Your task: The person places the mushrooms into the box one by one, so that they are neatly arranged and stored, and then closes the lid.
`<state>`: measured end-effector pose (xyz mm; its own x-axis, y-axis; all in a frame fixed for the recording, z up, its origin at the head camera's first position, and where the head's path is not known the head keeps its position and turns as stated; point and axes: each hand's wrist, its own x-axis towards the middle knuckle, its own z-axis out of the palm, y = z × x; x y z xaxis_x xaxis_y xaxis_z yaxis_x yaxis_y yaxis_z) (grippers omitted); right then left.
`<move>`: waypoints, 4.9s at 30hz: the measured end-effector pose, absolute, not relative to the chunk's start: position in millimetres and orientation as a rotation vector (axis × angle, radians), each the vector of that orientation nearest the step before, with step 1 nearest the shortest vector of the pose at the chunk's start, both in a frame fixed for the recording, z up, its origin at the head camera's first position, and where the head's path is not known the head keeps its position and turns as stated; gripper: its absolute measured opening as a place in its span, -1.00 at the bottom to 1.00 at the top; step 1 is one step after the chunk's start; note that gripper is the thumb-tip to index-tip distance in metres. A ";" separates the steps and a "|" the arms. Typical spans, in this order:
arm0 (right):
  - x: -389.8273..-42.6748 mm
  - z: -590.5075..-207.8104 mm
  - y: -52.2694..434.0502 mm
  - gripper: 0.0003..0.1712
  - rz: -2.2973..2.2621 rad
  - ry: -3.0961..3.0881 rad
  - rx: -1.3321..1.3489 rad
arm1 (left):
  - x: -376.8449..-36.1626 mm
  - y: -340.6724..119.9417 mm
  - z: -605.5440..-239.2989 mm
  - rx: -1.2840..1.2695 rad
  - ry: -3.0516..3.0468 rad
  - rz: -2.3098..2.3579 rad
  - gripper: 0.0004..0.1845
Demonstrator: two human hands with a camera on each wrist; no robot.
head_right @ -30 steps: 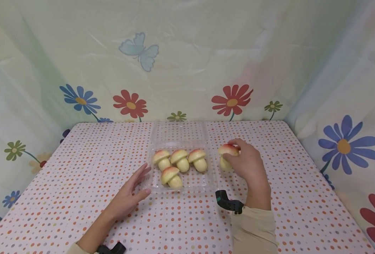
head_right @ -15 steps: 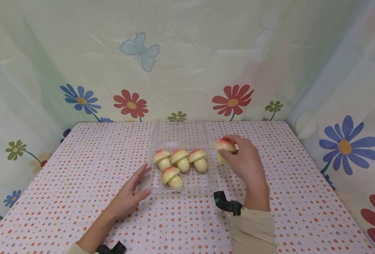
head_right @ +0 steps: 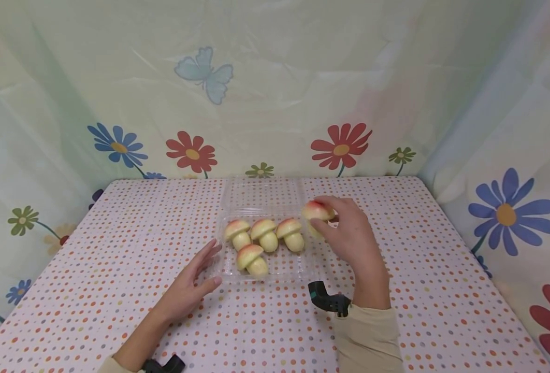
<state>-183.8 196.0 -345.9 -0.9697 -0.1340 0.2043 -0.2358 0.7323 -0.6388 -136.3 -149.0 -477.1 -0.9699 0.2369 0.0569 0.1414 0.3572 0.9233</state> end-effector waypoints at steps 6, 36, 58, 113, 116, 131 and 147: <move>-184.1 -348.1 187.8 -0.46 1.049 -2.790 0.366 | -136.1 -148.5 -476.4 0.345 2.515 1.699 -0.10; -186.9 -362.5 151.2 -0.52 0.951 -3.006 0.596 | -135.8 -147.8 -475.6 0.341 2.530 1.681 -0.10; -190.8 -374.9 136.2 -0.61 0.878 -3.085 0.734 | -134.9 -147.4 -473.8 0.331 2.525 1.684 -0.10; -195.8 -366.8 159.7 -0.43 0.956 -2.941 0.499 | -137.6 -150.2 -475.2 0.348 2.543 1.653 -0.08; -202.8 -370.0 165.8 -0.35 0.979 -2.949 0.490 | -137.5 -151.0 -474.7 0.350 2.539 1.658 -0.08; -238.3 -375.4 195.3 -0.09 0.906 -3.153 0.436 | -137.4 -149.4 -474.7 0.331 2.538 1.659 -0.09; -268.5 -399.5 201.2 -0.09 1.114 -3.299 0.378 | -135.1 -147.0 -475.4 0.332 2.517 1.671 -0.09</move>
